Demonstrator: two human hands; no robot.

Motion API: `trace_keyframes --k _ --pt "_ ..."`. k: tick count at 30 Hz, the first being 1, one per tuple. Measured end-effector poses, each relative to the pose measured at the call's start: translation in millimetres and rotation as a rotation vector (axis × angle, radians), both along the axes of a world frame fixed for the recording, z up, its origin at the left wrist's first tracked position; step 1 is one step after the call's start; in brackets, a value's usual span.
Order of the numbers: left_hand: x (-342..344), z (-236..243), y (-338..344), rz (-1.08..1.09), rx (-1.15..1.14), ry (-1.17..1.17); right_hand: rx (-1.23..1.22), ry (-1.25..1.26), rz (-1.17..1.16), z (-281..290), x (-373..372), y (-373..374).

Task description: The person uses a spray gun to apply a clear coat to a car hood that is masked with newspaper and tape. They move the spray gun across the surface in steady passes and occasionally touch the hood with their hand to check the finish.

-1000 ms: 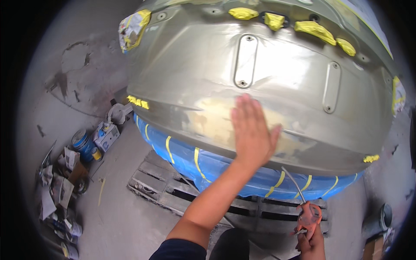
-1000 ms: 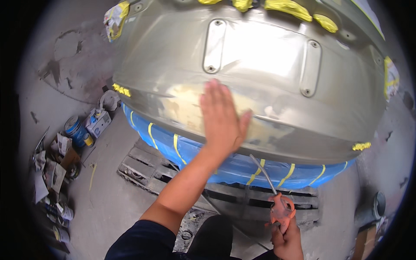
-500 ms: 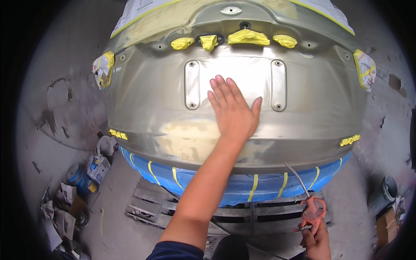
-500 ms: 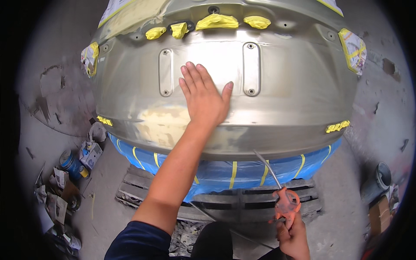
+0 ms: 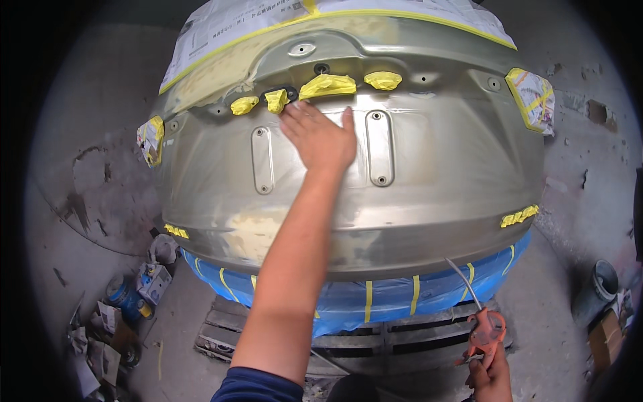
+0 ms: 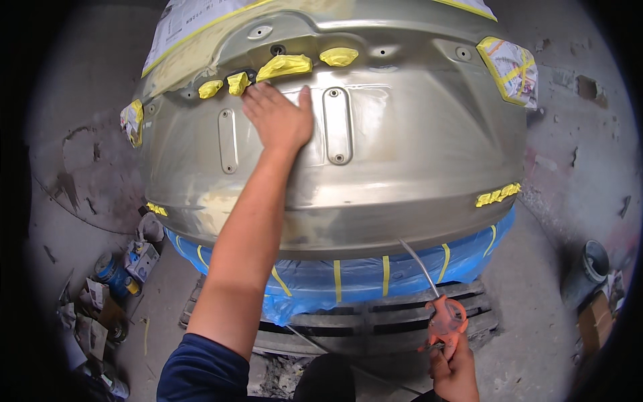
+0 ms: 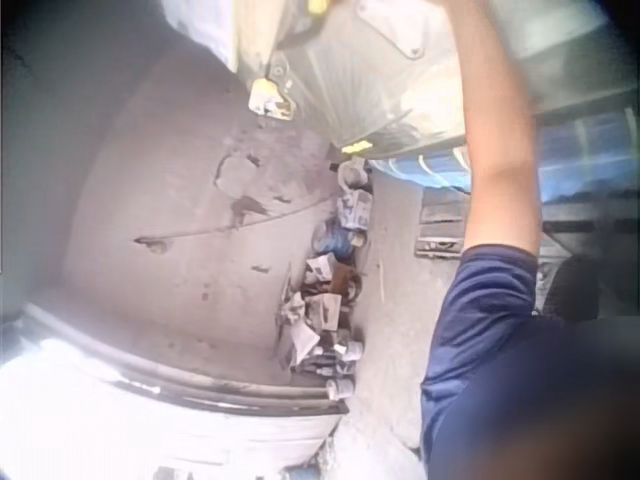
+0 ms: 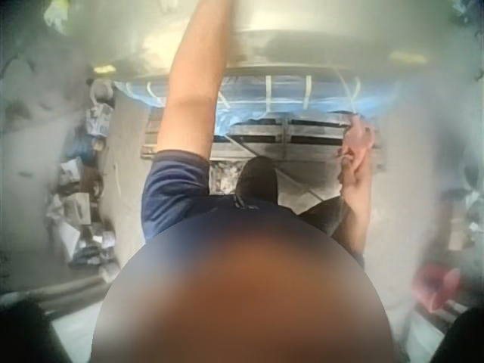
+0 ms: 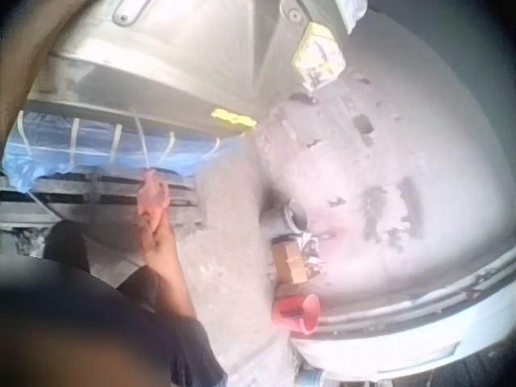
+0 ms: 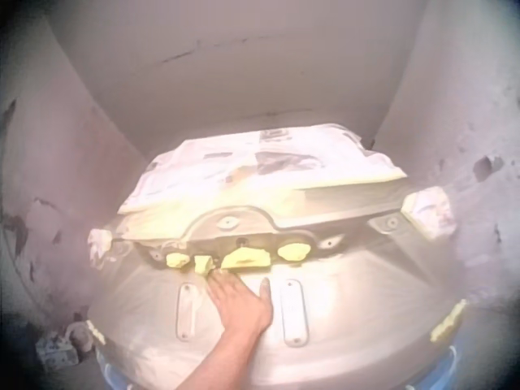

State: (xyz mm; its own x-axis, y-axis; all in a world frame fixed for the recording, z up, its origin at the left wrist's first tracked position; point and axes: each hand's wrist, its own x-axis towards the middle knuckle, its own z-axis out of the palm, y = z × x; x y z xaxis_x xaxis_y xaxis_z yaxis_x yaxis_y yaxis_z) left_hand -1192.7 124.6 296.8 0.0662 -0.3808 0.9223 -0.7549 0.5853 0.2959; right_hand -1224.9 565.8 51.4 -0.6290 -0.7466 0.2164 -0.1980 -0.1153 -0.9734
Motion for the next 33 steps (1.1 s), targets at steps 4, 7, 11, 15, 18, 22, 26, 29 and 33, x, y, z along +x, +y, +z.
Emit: trace_keyframes --k 4,7,11,15,18,22,26,29,33 --pt "-48.1 -8.1 35.6 -0.132 -0.088 -0.107 0.007 0.062 -0.056 2.4 -0.4 2.5" --pt "-43.3 -16.7 43.3 -0.201 -0.076 -0.219 0.026 0.089 -0.085 -6.1 -5.1 9.9" --pt "13.3 -6.7 0.3 -0.040 0.019 0.029 0.022 0.092 -0.088 -16.8 -13.9 21.8" --pt "-20.5 9.5 9.9 -0.035 0.066 0.028 -0.052 0.065 -0.134 3.7 -12.0 25.0" --pt "-57.9 11.5 54.9 -0.107 0.067 -0.036 0.064 0.123 -0.145 -15.8 -27.9 33.2" --pt "-119.4 -11.5 89.9 -0.118 -0.140 -0.204 0.012 0.172 -0.211 -16.9 -34.0 38.9" --pt "-179.1 -37.6 137.4 -0.240 -0.267 -0.513 0.076 0.028 -0.207 -11.4 -35.9 49.2" --pt "-190.2 -53.2 151.0 -0.281 -0.394 -0.777 0.095 -0.049 -0.191 -5.8 -34.1 51.5" --pt "-164.7 -89.7 161.9 -0.462 -0.471 -1.168 0.123 0.178 -0.168 -6.2 -50.3 59.8"
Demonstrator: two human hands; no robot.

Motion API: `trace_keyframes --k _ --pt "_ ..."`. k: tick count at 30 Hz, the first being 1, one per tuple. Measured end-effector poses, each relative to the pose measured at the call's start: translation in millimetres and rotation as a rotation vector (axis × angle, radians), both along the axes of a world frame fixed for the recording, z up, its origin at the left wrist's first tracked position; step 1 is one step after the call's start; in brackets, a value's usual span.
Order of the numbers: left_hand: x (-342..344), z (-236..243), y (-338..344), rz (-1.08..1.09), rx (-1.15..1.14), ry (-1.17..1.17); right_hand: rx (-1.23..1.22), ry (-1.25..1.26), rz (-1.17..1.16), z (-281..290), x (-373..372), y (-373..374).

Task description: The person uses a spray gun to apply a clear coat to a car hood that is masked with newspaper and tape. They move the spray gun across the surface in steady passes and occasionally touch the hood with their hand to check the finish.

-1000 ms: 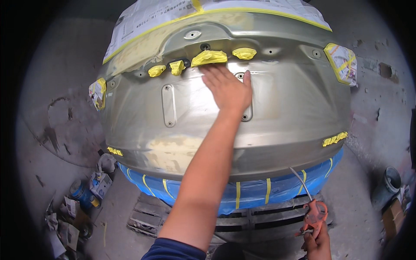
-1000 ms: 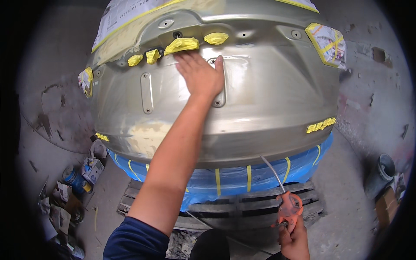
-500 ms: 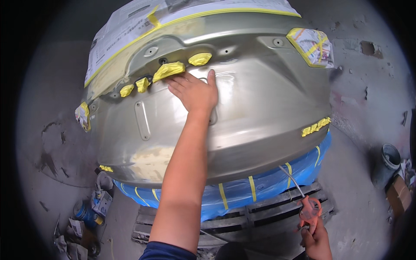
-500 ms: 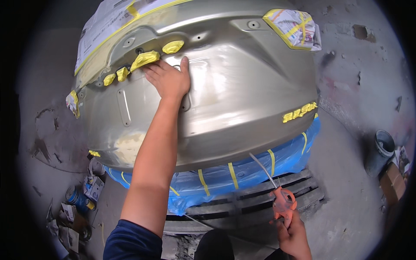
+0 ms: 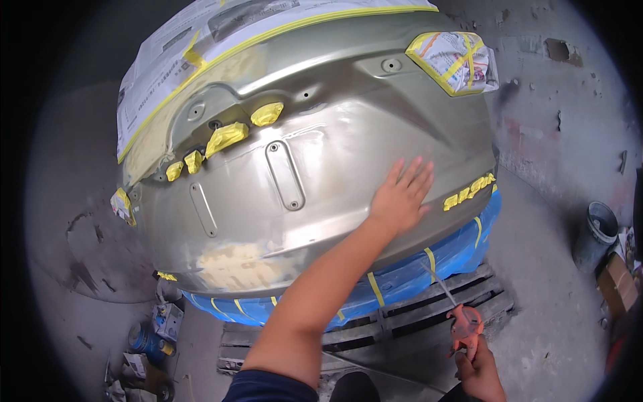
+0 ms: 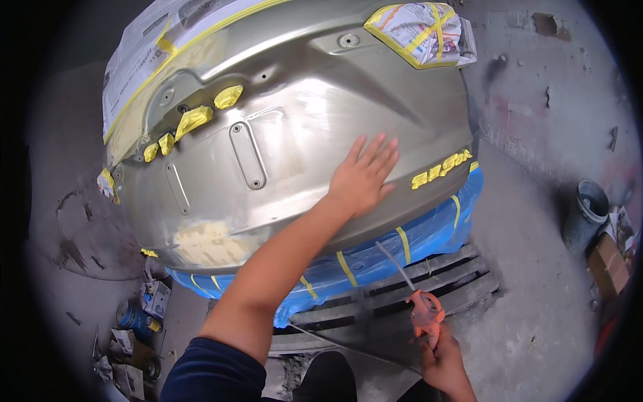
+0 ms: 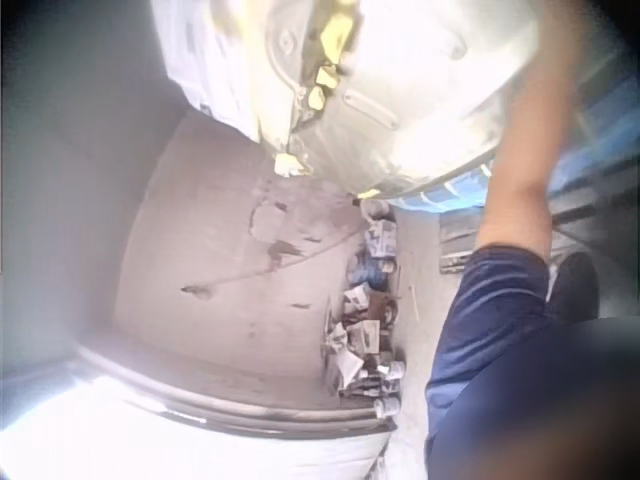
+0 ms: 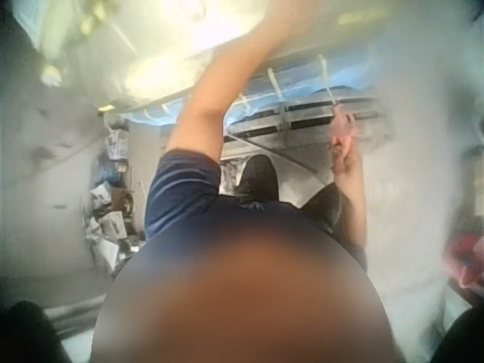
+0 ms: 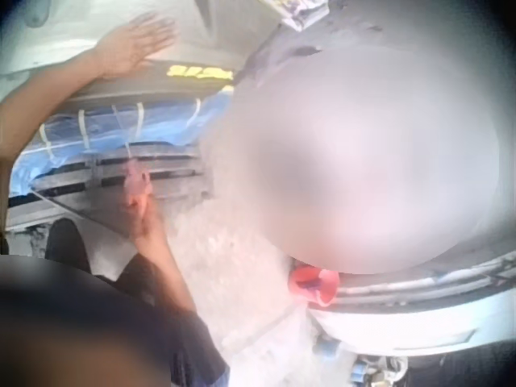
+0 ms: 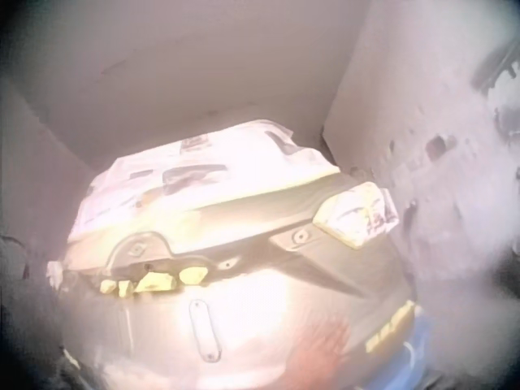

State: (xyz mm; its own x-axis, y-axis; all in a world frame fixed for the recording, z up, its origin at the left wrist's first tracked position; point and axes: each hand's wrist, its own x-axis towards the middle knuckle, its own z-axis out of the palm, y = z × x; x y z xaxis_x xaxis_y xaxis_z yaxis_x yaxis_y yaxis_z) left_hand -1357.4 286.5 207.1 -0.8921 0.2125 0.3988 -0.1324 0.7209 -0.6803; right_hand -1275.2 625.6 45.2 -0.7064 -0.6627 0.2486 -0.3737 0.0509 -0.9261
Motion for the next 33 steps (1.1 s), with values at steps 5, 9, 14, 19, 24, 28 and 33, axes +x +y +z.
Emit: trace_keyframes --k 5,9,14,19,24,28,33 --pt "123.7 -6.9 -50.7 0.237 0.385 0.293 0.191 -0.258 0.109 67.0 3.6 0.8" --pt "194.6 -7.4 -88.5 0.455 0.443 0.637 0.280 -0.190 0.176 100.2 8.7 3.1" --pt "95.6 32.5 -56.4 0.393 0.520 0.549 0.316 -0.234 0.151 154.6 11.7 13.5" --pt "35.8 57.0 -31.8 0.235 0.411 0.294 0.423 -0.346 0.131 204.7 17.7 12.1" --pt "125.2 13.0 -66.2 0.106 0.301 0.088 0.481 -0.335 0.234 212.5 41.8 0.3" --pt "260.1 0.6 -138.2 0.397 0.537 0.355 0.665 -0.263 0.297 215.7 84.8 -28.5" --pt "360.8 42.2 -240.6 0.378 0.503 0.555 0.574 -0.082 0.347 192.4 144.3 -97.6"
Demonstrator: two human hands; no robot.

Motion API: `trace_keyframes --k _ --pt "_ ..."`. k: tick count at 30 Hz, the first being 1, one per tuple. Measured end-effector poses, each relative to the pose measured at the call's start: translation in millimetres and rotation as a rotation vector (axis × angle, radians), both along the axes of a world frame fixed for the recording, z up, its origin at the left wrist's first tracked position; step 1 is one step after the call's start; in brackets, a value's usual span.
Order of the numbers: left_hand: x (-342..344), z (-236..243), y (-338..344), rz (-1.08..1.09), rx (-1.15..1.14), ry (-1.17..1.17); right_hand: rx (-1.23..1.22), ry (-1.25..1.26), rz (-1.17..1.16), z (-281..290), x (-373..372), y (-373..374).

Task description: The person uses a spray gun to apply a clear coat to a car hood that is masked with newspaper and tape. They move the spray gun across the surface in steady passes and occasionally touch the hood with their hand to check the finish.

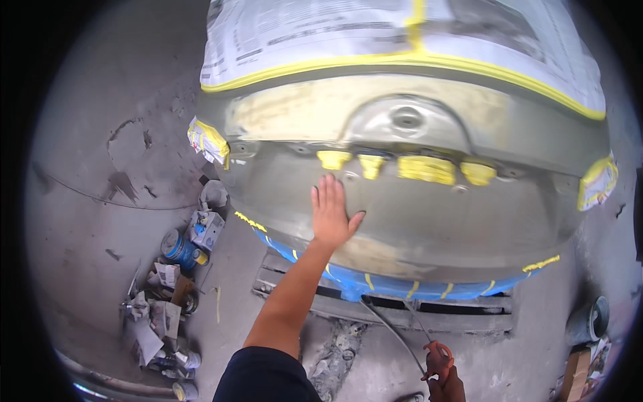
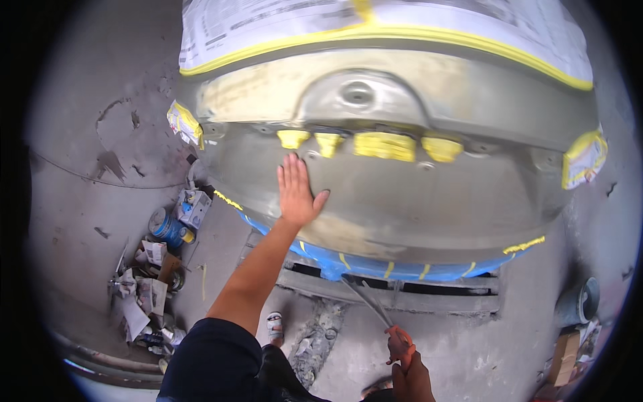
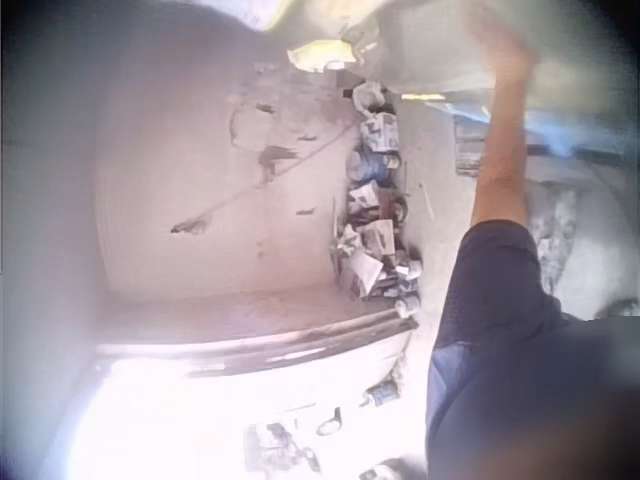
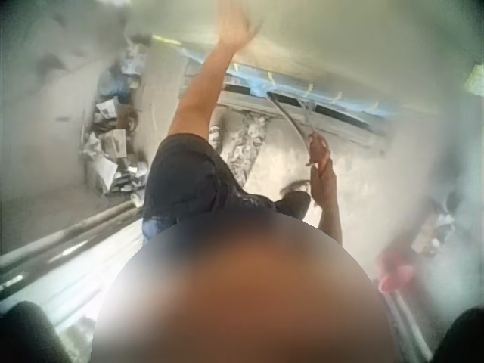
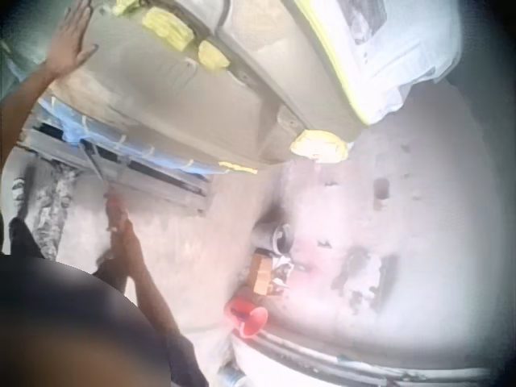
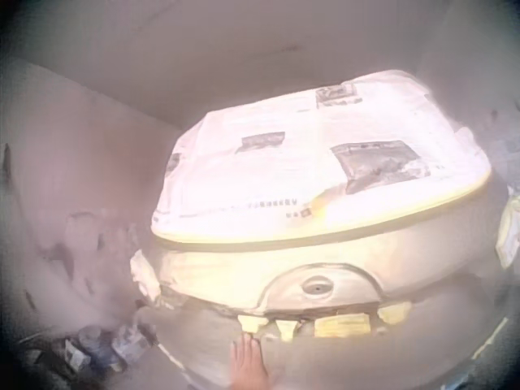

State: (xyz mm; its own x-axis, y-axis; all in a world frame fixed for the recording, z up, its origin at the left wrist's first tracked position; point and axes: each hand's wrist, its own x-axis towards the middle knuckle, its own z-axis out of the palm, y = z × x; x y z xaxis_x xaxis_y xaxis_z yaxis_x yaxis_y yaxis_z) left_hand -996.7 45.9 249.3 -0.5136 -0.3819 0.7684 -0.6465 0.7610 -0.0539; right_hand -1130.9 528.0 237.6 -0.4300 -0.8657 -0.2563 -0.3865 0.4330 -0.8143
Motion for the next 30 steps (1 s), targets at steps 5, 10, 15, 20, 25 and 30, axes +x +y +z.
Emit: trace_keyframes --k 5,10,15,20,25,30 --pt "68.4 33.0 -83.1 -0.016 -0.140 -0.024 0.012 0.115 -0.102 -17.8 68.1 -99.7" --pt "158.1 0.7 -135.8 0.001 -0.299 -0.176 0.184 0.016 -0.141 42.2 145.5 -176.7" --pt "154.5 -4.5 -134.6 0.061 -0.319 -0.083 -0.154 0.120 -0.038 39.0 147.7 -186.7" --pt "113.3 76.7 -142.9 0.070 -0.384 0.289 0.119 -0.046 -0.144 59.4 144.1 -201.3" --pt "167.8 33.0 -172.2 0.055 -0.250 0.433 -0.042 -0.025 0.084 70.4 149.6 -211.5" --pt "177.7 28.6 -165.3 -0.048 -0.228 0.462 -0.144 -0.021 0.123 48.9 152.2 -207.4"
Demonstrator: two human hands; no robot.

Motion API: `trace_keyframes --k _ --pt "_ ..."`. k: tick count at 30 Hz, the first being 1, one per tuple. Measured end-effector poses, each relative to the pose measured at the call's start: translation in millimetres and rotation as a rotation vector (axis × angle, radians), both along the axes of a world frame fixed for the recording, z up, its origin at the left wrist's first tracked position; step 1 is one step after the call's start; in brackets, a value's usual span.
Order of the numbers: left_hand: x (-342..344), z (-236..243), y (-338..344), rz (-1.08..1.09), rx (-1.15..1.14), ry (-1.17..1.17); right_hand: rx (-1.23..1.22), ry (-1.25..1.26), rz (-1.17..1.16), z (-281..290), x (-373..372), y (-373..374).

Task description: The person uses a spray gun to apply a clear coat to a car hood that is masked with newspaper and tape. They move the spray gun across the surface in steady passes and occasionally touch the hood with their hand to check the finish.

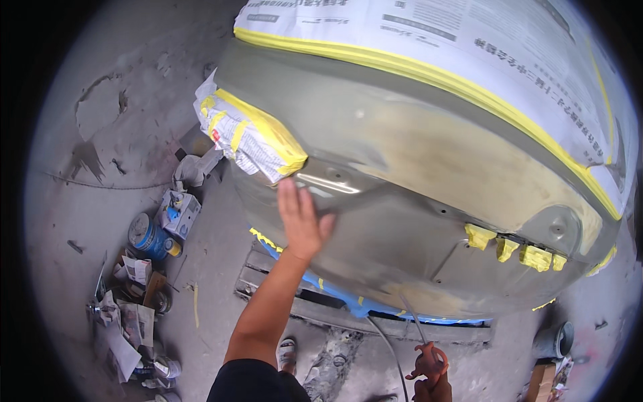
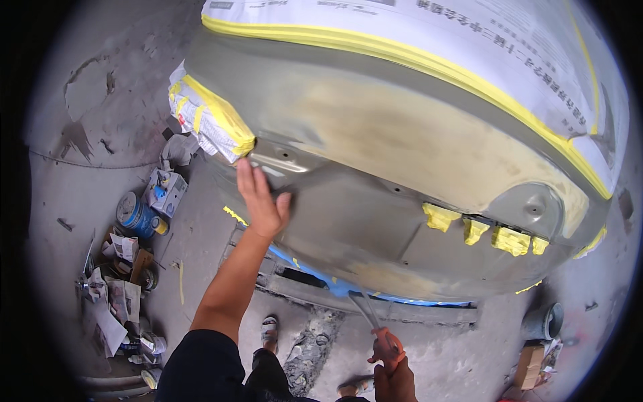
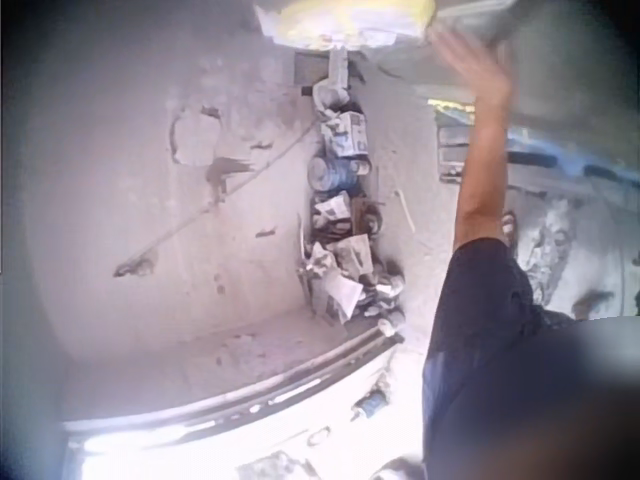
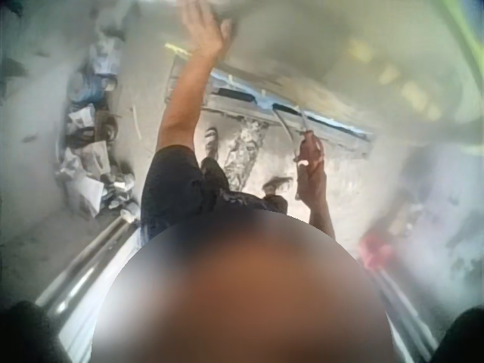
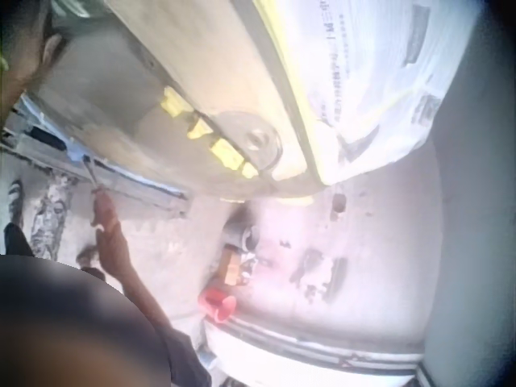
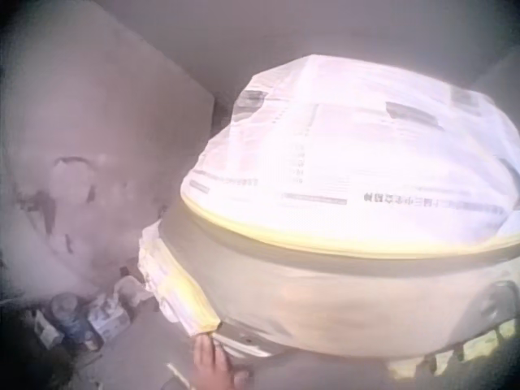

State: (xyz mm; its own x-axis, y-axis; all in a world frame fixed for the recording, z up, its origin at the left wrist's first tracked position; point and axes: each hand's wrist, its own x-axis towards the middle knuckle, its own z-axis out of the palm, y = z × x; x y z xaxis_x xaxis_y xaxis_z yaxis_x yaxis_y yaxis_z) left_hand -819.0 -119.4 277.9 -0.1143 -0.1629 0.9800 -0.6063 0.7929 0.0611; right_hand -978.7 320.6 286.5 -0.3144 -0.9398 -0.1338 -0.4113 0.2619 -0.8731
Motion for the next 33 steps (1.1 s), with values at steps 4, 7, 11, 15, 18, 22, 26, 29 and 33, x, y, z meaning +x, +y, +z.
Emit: trace_keyframes --k 4,7,11,15,18,22,26,29,33 --pt "-13.8 37.0 6.1 -0.031 -0.070 -0.011 -0.073 -0.045 0.095 21.8 12.6 -22.7" --pt "-2.5 26.4 6.5 -0.028 0.041 0.094 -0.170 -0.032 0.147 19.2 22.8 -38.3" --pt "12.7 -1.2 -1.8 -0.001 0.172 0.220 -0.117 -0.076 0.095 24.9 33.8 -41.5" --pt "3.5 15.9 5.1 -0.025 0.226 0.282 -0.101 -0.040 0.114 35.3 42.1 -52.8" --pt "12.8 12.5 0.5 -0.015 0.286 0.318 0.007 -0.186 0.052 41.6 51.9 -63.5" --pt "40.2 -21.9 -24.7 0.067 0.337 0.400 0.074 -0.106 0.072 47.8 66.7 -73.7" --pt "64.9 -30.3 -47.4 0.002 0.361 0.340 0.017 0.087 0.151 55.0 75.1 -84.7" --pt "79.8 -22.8 -77.8 -0.065 0.418 0.381 0.046 0.010 0.130 60.7 84.9 -93.7" --pt "89.2 -7.5 -104.9 -0.075 0.577 0.454 -0.063 -0.032 0.183 64.7 92.2 -103.6"
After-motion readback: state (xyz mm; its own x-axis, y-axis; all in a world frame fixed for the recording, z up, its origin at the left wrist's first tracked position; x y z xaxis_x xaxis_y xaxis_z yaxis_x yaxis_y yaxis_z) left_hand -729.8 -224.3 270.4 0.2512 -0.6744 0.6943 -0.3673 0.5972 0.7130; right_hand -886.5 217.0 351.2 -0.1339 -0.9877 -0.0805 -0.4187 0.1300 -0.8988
